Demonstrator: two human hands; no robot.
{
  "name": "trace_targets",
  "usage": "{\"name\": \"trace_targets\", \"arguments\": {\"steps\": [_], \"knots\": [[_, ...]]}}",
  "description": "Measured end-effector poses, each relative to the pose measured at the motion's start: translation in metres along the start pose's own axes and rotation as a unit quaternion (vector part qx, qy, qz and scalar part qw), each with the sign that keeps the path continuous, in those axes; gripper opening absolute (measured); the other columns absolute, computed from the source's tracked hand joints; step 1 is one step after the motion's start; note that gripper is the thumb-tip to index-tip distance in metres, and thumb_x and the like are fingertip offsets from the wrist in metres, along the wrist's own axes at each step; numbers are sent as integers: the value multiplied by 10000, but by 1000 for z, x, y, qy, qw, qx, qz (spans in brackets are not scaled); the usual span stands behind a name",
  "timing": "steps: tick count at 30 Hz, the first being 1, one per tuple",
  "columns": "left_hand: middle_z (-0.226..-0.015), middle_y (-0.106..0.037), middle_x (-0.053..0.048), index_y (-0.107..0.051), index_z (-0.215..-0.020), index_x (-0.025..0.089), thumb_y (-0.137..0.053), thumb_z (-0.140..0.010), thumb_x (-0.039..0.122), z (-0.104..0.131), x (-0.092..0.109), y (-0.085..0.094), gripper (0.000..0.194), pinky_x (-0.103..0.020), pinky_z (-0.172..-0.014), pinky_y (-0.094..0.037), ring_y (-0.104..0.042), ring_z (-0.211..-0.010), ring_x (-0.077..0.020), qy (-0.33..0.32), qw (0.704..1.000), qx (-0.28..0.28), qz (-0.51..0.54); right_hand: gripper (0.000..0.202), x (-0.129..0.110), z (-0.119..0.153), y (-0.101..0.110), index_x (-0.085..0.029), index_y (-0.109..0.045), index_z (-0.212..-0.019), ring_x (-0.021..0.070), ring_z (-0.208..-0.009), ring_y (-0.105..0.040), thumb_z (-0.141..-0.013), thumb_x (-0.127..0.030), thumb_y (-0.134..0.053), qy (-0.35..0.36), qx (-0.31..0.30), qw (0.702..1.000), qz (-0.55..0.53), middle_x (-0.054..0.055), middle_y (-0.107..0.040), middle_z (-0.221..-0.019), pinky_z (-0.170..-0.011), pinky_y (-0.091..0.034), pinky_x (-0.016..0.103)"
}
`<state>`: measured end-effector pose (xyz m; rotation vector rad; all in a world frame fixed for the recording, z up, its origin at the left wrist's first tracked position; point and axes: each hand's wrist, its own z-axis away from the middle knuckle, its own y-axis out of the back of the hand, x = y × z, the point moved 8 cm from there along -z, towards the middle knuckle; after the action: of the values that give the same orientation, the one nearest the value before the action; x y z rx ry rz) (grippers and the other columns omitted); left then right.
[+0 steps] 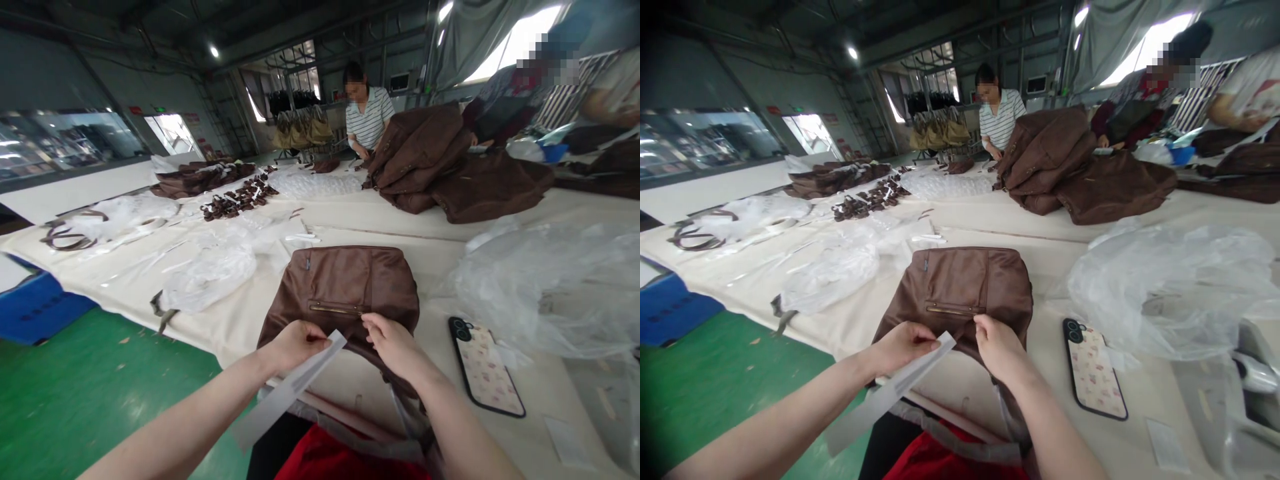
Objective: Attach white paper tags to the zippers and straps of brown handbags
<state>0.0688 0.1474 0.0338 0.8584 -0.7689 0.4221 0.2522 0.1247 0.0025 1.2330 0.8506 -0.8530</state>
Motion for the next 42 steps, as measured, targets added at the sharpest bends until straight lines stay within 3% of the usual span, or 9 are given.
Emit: {"name": "trace_targets", "arguments": {"steps": [5,10,16,25,32,42], "knots": [[-521,-424,48,-617,-606,146,-580,-758,494,-4,0,-5,382,-234,-470,-228,-351,-496,-93,2,999,-6,-44,393,1,-15,-3,-188,-686,-1134,168,-943,-688,-852,-104,-426,47,-38,998,-8,53,-717,-1137,-869,-514,295],[-555,-505,26,-656,-651,136,-568,-755,473,-16,-3,-8,363,-235,-488,-288,-419,-523,-110,4,998,20,-66,284,3,-18,-3,-203,-740,-937,180,-927,-682,-808,-98,-510,62,-6,998,-3,35,-750,-980,-896,-498,299],[-538,-541,1,-681,-650,123,-570,-759,416,-35,-3,-12,332,-254,-481,-306,-451,-508,-126,9,996,52,-67,298,33,-24,13,-171,-639,-1099,144,-700,-679,-876,-125,-447,-19,91,995,-27,74,-713,-995,-712,-553,290],[-667,-647,-15,-725,-778,144,-529,-831,462,-58,1,-19,377,-243,-575,-379,-534,-618,-141,-79,989,107,-71,295,46,-27,7,-160,-622,-1101,123,-688,-684,-876,-89,-444,-43,74,993,-82,73,-707,-1004,-632,-556,240],[-833,-745,-30,-766,-876,172,-556,-830,427,-70,3,-32,334,-247,-668,-441,-636,-759,-186,-95,990,68,-77,264,53,-30,2,-167,-637,-1066,120,-665,-680,-892,-124,-443,-45,55,993,-94,54,-725,-935,-613,-548,227],[-637,-619,-6,-743,-781,123,-482,-855,468,-78,1,-34,439,-234,-551,-348,-508,-605,-140,-77,990,96,-74,313,49,-29,1,-213,-668,-1033,110,-643,-660,-825,-78,-478,-18,42,998,-52,11,-718,-892,-651,-512,213]]}}
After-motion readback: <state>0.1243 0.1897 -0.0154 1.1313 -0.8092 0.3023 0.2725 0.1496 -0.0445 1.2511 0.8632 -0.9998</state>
